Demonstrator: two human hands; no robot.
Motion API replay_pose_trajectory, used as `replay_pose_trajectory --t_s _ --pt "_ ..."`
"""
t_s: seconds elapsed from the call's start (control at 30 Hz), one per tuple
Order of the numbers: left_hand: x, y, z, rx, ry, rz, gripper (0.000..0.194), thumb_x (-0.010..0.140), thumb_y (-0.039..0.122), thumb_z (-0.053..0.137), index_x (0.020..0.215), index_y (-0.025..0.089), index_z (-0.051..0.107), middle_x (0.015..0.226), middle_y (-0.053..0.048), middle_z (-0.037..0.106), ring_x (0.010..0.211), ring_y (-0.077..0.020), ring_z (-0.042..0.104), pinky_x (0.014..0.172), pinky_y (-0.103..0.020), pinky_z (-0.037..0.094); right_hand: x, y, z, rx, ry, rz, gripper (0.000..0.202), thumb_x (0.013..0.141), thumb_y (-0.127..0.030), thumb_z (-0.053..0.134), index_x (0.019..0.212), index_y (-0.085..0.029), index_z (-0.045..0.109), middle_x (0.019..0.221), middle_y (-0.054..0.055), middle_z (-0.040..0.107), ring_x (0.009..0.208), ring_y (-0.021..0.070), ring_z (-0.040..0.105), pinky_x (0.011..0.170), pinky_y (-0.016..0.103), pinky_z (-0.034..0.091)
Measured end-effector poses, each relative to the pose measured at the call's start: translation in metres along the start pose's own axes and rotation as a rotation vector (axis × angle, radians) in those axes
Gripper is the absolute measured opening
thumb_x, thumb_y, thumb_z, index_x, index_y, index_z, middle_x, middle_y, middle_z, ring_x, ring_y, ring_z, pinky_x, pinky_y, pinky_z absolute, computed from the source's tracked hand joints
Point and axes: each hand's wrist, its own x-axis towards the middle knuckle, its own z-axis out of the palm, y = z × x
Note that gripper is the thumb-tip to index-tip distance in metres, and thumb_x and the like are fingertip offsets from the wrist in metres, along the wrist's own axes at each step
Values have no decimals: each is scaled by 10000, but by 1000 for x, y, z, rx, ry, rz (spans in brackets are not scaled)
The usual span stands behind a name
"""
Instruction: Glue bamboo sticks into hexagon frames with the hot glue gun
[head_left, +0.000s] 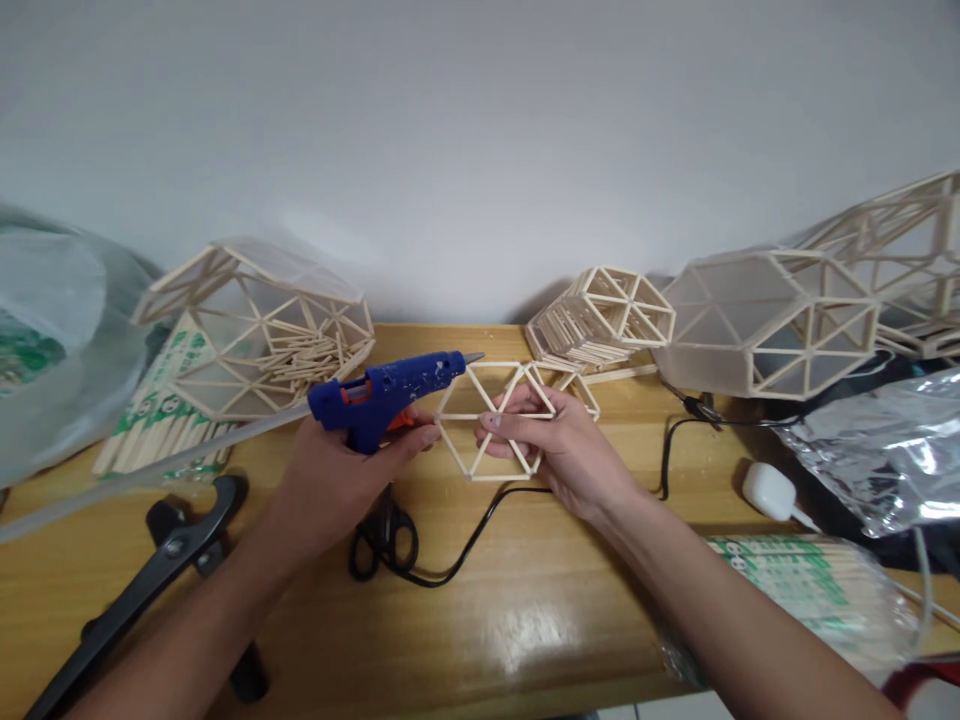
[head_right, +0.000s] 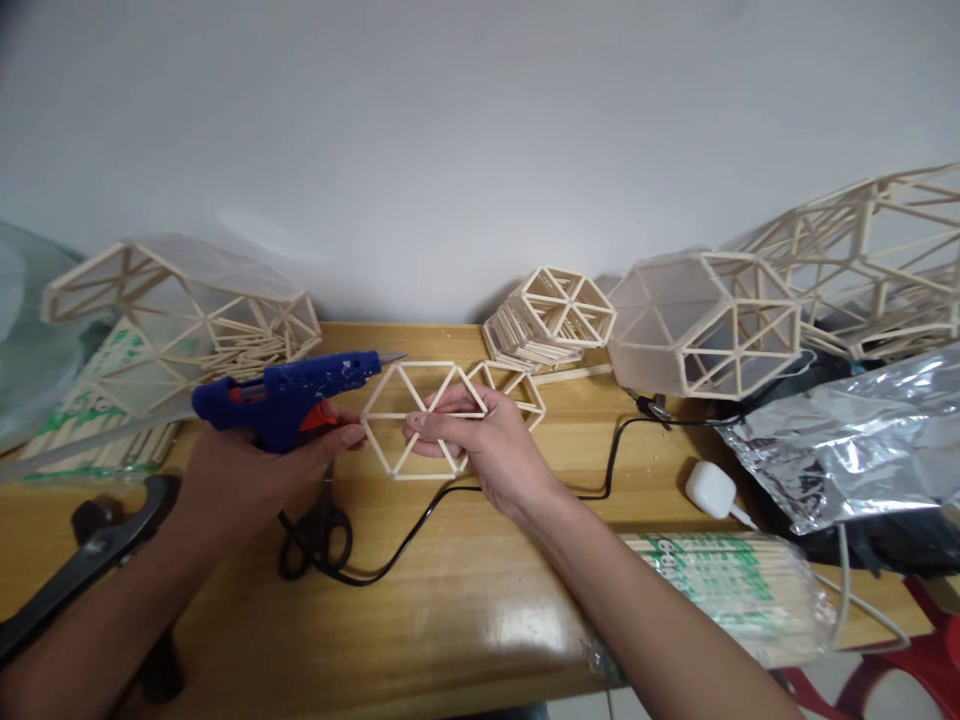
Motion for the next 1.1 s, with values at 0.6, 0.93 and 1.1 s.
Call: replay_pose_trajectory --t_s 0.6,0.93,1.1 --pt "-3 7 1 44 -61 41 263 770 548 799 756 285 786 823 -33 826 813 -285 777 781 -389 666 1 1 -1 -47 2 -47 450 501 -385 1071 752 -225 733 784 15 792 769 238 801 757 378 702" --pt "1 7 3 107 -25 15 271 767 539 802 773 270 775 750 -16 802 738 -262 755 755 -357 628 0 5 2 -204 74 -195 424 526 -411 1054 741 -242 731 737 -10 741 713 212 751 748 377 677" --pt "2 6 2 118 -20 -7 267 773 525 791 775 259 774 744 -18 800 720 -254 759 721 -341 604 -4 4 6 -325 93 -272 378 600 -421 1024 693 -242 705 719 -2 741 694 201 728 695 328 613"
